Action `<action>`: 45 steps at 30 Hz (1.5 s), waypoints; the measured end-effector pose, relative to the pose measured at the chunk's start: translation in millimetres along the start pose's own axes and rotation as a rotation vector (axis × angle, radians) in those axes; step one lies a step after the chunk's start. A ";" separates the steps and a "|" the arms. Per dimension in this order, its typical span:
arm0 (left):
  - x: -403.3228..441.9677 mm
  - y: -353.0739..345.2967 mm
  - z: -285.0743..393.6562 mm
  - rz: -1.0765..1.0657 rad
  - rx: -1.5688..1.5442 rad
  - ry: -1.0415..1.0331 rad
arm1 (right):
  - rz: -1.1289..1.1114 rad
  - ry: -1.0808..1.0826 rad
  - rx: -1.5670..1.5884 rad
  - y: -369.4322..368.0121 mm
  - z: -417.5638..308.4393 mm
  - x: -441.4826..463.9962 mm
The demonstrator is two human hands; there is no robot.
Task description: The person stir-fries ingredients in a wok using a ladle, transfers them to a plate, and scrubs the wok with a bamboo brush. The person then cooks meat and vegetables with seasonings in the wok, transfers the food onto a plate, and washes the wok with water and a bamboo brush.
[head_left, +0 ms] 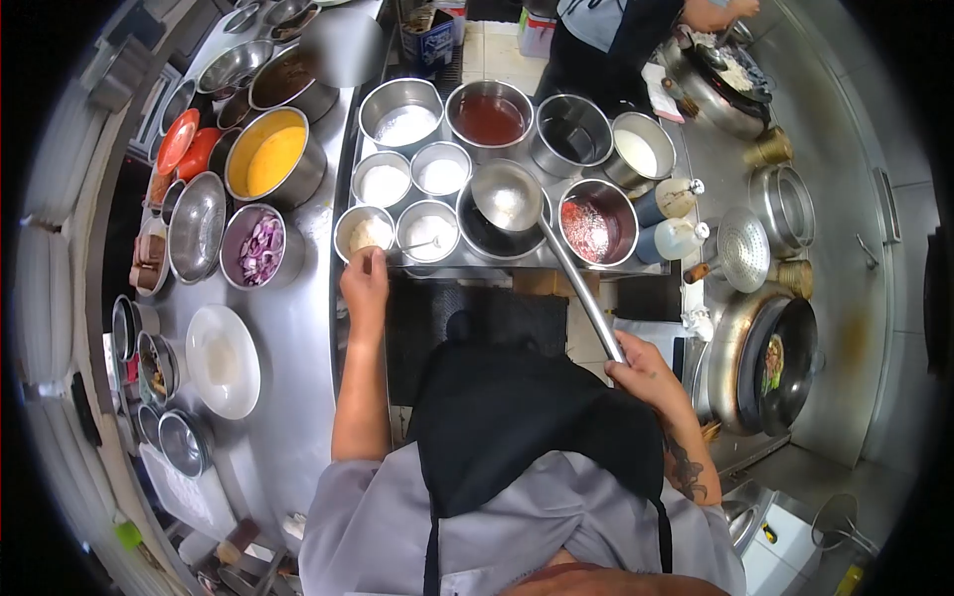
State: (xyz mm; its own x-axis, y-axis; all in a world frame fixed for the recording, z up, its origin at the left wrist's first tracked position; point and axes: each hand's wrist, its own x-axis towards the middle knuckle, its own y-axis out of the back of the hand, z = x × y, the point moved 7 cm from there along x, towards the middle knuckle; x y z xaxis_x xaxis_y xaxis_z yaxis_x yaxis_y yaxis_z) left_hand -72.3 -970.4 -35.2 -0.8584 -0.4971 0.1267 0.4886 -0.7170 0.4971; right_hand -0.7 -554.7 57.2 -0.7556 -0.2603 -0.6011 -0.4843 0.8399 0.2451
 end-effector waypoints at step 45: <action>-40.7 56.3 89.5 -0.010 -0.330 -0.015 | -0.204 -0.198 1.002 -36.3 38.2 -17.2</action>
State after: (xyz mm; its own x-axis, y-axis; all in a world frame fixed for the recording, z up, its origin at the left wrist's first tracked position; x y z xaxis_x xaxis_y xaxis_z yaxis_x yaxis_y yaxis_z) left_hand -23.8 -946.8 64.4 -0.8645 -0.4836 0.1369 0.5021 -0.8429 0.1933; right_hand 46.7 -562.5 29.6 -0.5710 -0.4352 -0.6961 0.0619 0.8227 -0.5651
